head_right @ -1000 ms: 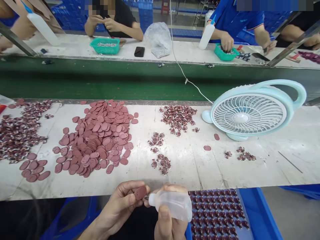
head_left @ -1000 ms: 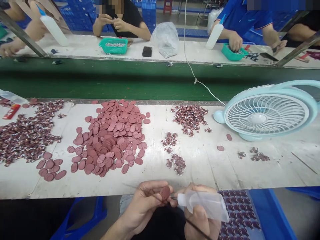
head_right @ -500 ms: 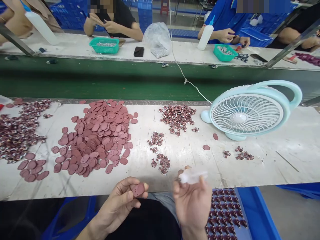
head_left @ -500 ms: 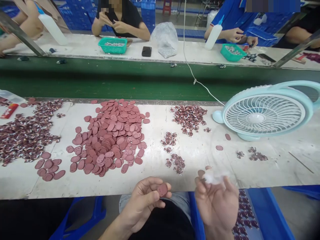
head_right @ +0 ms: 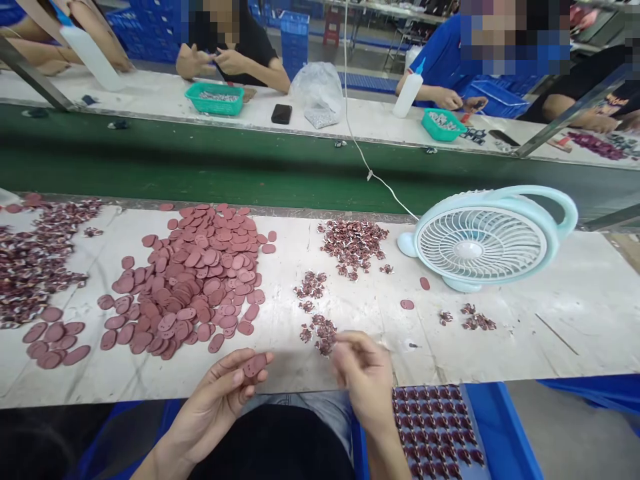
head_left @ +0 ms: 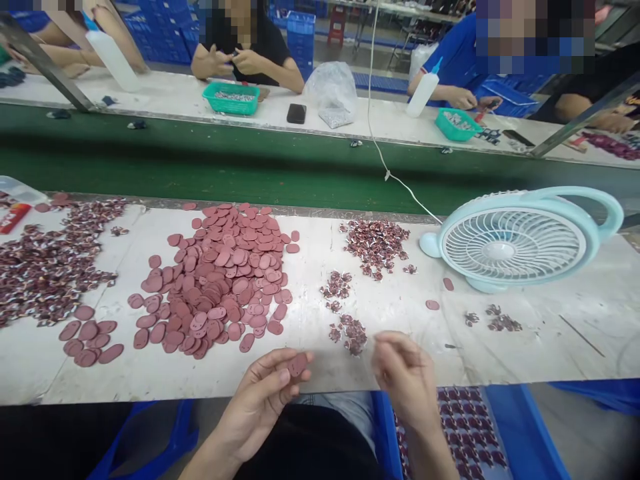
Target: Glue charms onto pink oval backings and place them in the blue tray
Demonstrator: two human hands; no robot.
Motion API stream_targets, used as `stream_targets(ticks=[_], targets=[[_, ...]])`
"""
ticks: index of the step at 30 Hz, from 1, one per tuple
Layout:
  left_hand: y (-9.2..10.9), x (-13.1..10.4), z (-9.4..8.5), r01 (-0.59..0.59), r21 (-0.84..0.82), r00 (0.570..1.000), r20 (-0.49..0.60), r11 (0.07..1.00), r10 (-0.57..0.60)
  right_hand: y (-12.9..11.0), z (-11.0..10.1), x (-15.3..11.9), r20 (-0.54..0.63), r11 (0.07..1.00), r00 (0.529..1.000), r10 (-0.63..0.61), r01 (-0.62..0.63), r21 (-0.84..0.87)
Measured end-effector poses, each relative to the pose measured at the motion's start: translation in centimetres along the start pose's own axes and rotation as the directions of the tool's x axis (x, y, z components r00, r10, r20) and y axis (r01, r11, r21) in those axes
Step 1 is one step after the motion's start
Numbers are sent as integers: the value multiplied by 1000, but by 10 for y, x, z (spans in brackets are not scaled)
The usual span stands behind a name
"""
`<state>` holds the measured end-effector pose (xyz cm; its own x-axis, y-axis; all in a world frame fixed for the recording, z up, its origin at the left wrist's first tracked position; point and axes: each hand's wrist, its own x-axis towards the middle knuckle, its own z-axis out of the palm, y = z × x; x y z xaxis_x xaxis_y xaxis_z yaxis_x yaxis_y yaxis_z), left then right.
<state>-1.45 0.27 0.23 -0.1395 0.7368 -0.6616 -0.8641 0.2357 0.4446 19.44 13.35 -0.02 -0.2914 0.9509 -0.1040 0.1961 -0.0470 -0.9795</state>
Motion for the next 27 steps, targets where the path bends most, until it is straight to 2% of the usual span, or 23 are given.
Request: stream_targets(ticks=[2, 5, 7, 9, 12, 16, 18, 22, 27], targets=[[1, -1, 1, -2, 2, 1000, 6, 1000, 2, -2, 21, 21, 63, 986, 996, -55, 64, -155], [4, -5, 5, -3, -8, 1000, 25, 1000, 4, 0, 43, 55, 161, 918, 981, -108, 160, -362], [5, -8, 5, -11, -17, 999, 32, 1000, 12, 2, 50, 69, 212, 876, 971, -112, 197, -440], [5, -10, 3, -18, -26, 999, 32, 999, 19, 0, 51, 71, 245, 851, 963, -112, 220, -477], [3, -9, 0, -32, -26, 999, 22, 999, 32, -10, 44, 54, 262, 855, 958, -120, 233, -464], [-3, -7, 3, -70, 47, 997, 26, 996, 69, -29, 34, 7, 266, 932, 958, -111, 193, -307], [-5, -7, 6, -75, 71, 997, 37, 995, 73, -35, 32, -14, 225, 942, 957, -183, 236, -239], [-7, -11, 10, -69, 57, 994, 93, 996, 63, -37, 30, -37, 137, 845, 895, -424, 446, -296], [-9, -17, 12, -53, 50, 993, 110, 997, 47, -32, 26, -46, 123, 788, 862, -491, 500, -359]])
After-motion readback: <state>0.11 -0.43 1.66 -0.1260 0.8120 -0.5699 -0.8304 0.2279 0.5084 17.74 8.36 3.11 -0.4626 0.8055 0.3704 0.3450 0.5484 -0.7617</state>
